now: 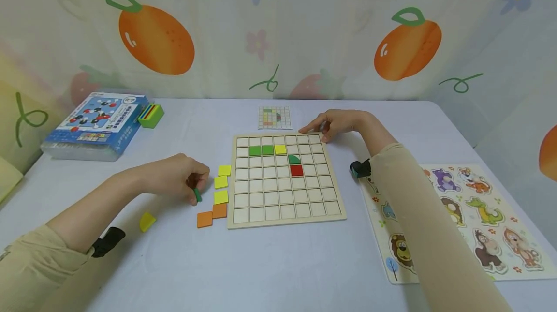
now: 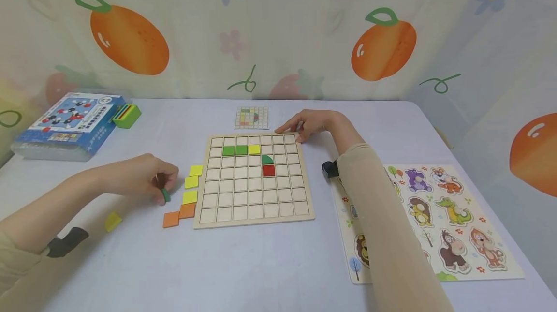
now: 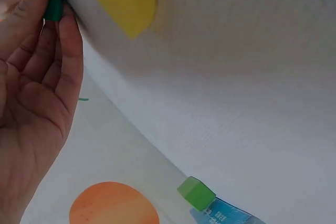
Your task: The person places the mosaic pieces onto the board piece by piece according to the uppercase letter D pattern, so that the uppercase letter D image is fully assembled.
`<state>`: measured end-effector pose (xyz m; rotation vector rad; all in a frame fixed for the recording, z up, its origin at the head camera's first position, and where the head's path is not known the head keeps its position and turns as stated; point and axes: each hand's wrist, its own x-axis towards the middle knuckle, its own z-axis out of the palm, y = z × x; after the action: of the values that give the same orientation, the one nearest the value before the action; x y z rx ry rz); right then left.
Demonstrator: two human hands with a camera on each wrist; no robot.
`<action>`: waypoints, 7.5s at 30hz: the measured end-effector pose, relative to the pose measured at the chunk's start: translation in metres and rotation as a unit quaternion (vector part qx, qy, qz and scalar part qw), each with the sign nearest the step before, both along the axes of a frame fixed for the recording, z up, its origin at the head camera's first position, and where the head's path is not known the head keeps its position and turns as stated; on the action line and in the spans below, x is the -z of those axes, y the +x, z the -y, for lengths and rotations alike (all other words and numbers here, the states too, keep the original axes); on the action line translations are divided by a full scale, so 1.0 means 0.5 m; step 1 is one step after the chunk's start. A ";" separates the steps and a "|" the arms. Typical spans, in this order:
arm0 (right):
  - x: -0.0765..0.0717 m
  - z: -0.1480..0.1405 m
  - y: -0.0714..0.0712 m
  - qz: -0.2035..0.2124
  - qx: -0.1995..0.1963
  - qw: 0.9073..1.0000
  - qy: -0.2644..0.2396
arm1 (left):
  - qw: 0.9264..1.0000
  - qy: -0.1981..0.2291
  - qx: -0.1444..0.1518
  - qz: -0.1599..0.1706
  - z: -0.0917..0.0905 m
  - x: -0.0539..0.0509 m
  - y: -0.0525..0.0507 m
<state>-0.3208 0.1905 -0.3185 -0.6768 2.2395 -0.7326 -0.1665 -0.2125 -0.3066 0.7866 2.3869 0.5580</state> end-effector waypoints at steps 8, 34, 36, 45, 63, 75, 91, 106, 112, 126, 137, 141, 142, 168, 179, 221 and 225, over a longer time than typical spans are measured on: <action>-0.003 0.001 0.002 0.001 -0.001 1.000 0.000 | 0.998 0.042 -0.020 -0.038 -0.035 -0.018 -0.016; 0.001 -0.002 -0.003 -0.003 -0.013 1.000 -0.001 | 0.978 0.155 -0.113 -0.077 -0.321 0.008 -0.013; 0.003 -0.003 -0.004 -0.004 -0.015 1.000 -0.001 | 0.980 0.148 -0.113 -0.069 -0.332 0.012 -0.009; 0.002 -0.004 0.000 -0.007 -0.013 1.000 0.000 | 0.981 0.133 -0.108 -0.089 -0.360 0.026 0.002; 0.001 -0.002 0.001 -0.007 -0.012 1.000 -0.003 | 0.984 0.072 -0.009 -0.163 -0.362 0.019 -0.005; 0.003 -0.004 -0.002 -0.014 -0.015 1.000 -0.001 | 0.986 0.065 -0.005 -0.152 -0.369 0.023 -0.012; -0.001 -0.002 -0.002 -0.005 -0.017 1.000 -0.007 | 0.985 0.088 0.007 -0.145 -0.356 0.021 -0.025; 0.000 -0.003 -0.003 -0.008 -0.003 1.000 -0.002 | 0.993 0.090 0.010 -0.074 -0.190 -0.056 -0.065; 0.000 0.001 -0.002 -0.009 0.000 1.000 0.004 | 0.998 0.036 -0.033 -0.031 -0.046 -0.060 -0.058; 0.002 0.001 -0.002 -0.012 0.000 1.000 0.005 | 0.984 0.073 0.002 0.162 0.178 0.000 0.008; 0.005 0.000 -0.002 -0.011 -0.002 1.000 0.001 | 0.992 0.026 0.015 0.122 0.174 0.015 0.041; 0.003 -0.001 0.000 -0.012 0.002 1.000 0.003 | 0.996 0.019 0.027 0.084 0.170 0.019 0.045; 0.002 -0.001 0.000 -0.011 0.002 1.000 0.004 | 0.997 0.019 0.029 0.075 0.170 0.020 0.046; 0.008 -0.004 -0.005 -0.011 0.005 1.000 0.008 | 0.999 -0.003 -0.044 -0.008 0.105 0.010 0.015; -0.001 0.000 -0.002 -0.008 0.007 1.000 0.004 | 0.996 0.076 -0.046 -0.020 -0.026 -0.032 -0.016; 0.004 -0.002 -0.003 -0.007 0.001 1.000 0.000 | 0.990 0.122 0.018 -0.066 -0.309 0.024 0.004; 0.005 -0.002 -0.004 -0.006 -0.002 1.000 0.000 | 0.990 0.117 0.019 -0.074 -0.311 0.021 0.004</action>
<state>-0.3230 0.1916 -0.3212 -0.6874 2.2491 -0.7270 -0.1643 -0.0572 -0.3173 1.0041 2.4626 0.8004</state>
